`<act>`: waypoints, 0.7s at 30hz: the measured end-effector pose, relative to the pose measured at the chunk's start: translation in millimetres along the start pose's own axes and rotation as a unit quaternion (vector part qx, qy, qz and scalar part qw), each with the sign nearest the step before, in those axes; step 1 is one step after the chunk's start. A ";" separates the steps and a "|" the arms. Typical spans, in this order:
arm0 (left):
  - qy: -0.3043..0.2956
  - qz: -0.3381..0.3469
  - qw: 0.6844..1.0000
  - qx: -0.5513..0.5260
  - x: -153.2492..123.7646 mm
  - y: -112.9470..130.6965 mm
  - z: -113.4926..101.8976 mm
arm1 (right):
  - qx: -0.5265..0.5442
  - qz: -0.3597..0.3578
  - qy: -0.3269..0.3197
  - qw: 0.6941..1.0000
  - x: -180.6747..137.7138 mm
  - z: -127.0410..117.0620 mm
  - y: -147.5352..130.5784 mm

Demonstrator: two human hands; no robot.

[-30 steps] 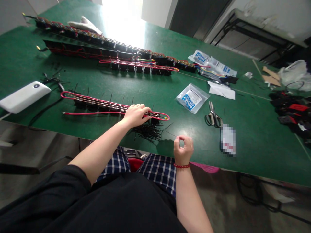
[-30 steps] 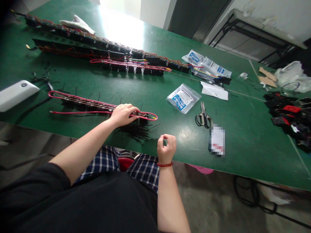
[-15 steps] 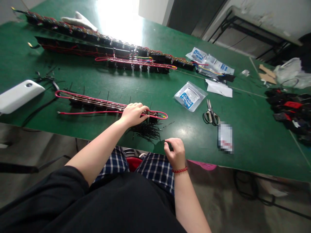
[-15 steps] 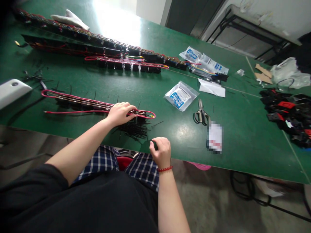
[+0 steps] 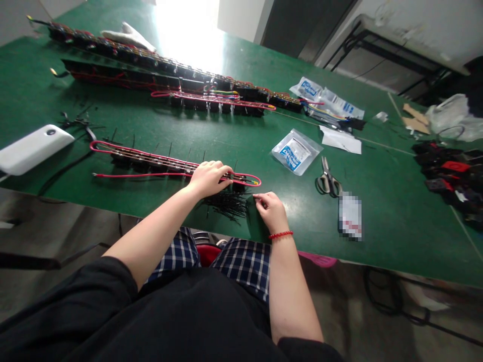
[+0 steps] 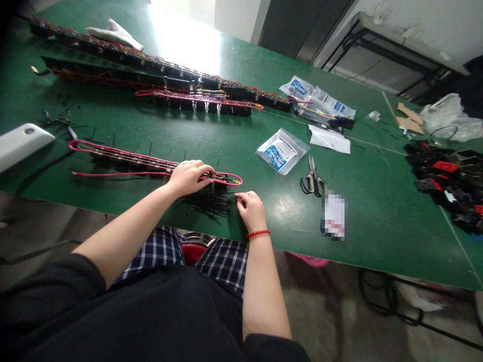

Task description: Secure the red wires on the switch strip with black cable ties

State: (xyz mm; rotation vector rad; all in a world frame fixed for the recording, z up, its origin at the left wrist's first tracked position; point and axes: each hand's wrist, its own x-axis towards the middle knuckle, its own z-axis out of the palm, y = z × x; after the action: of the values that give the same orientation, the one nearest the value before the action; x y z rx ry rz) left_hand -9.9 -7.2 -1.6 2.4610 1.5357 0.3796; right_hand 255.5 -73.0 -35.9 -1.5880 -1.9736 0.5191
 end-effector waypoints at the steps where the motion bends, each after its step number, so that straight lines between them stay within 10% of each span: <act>1: 0.001 0.000 1.000 0.001 0.1 -0.1 0.3 | 0.004 0.001 -0.008 1.000 1.3 -1.8 0.6; 21: 0.002 0.000 1.000 0.007 -0.9 0.5 -0.2 | -0.080 -0.060 0.069 0.993 -8.0 15.8 -4.8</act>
State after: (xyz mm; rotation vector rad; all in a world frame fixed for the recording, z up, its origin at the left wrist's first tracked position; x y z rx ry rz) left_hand -9.9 -8.2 -1.3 2.4735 1.5449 0.3762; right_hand 243.1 -81.2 -46.6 -1.5432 -2.0306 0.2030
